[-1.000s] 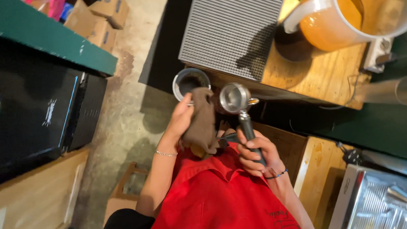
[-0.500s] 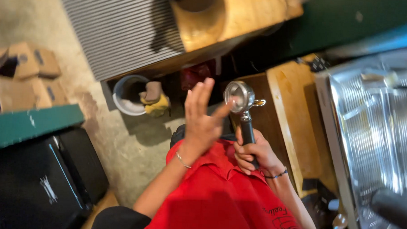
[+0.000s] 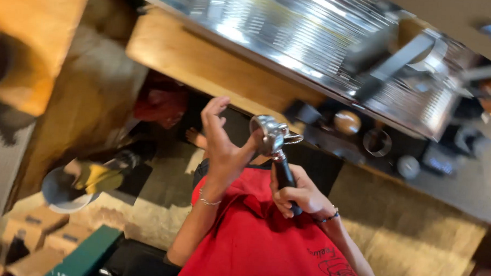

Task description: The person scoops ground coffee from a container into a portafilter basket using a spoon. They then use a tamper to press the grounds flat and wipe the portafilter with a cloth. The person repeats this process for a second portafilter.

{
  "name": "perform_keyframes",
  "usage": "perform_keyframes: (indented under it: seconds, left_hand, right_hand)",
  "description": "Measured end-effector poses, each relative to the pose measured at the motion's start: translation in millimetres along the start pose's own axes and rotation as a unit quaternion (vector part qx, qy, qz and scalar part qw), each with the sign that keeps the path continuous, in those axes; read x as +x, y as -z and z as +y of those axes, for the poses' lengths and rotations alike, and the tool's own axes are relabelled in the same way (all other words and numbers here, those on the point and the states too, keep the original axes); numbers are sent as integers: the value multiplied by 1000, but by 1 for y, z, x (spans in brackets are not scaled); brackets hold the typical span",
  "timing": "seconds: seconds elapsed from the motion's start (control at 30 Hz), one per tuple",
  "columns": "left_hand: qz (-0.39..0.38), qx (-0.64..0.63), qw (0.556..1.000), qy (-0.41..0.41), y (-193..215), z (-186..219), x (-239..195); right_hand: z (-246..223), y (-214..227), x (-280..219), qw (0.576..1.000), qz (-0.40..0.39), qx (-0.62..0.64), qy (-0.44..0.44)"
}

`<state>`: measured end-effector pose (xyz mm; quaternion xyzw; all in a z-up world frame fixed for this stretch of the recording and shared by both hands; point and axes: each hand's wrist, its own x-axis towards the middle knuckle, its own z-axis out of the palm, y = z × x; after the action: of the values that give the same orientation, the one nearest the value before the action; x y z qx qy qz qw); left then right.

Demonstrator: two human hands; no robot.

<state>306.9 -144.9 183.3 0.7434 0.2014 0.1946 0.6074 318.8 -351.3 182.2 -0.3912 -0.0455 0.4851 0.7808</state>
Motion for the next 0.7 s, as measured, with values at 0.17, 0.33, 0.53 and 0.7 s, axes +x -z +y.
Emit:
perform_keyframes:
  seconds: [0.17, 0.33, 0.53, 0.7]
  left_hand:
    - [30, -70, 996, -51, -86, 7, -49]
    - [-468, -226, 852, 60, -163, 27, -120]
    - [-529, -135, 837, -37, -249, 32, -153]
    - [-533, 23, 823, -196, -301, 29, -133]
  right_hand:
    - [1, 43, -95, 992, 30, 73, 98]
    - [34, 94, -175, 931, -92, 324, 142]
    - [32, 142, -238, 963, 186, 119, 153]
    - [-4, 187, -253, 807, 552, -209, 29]
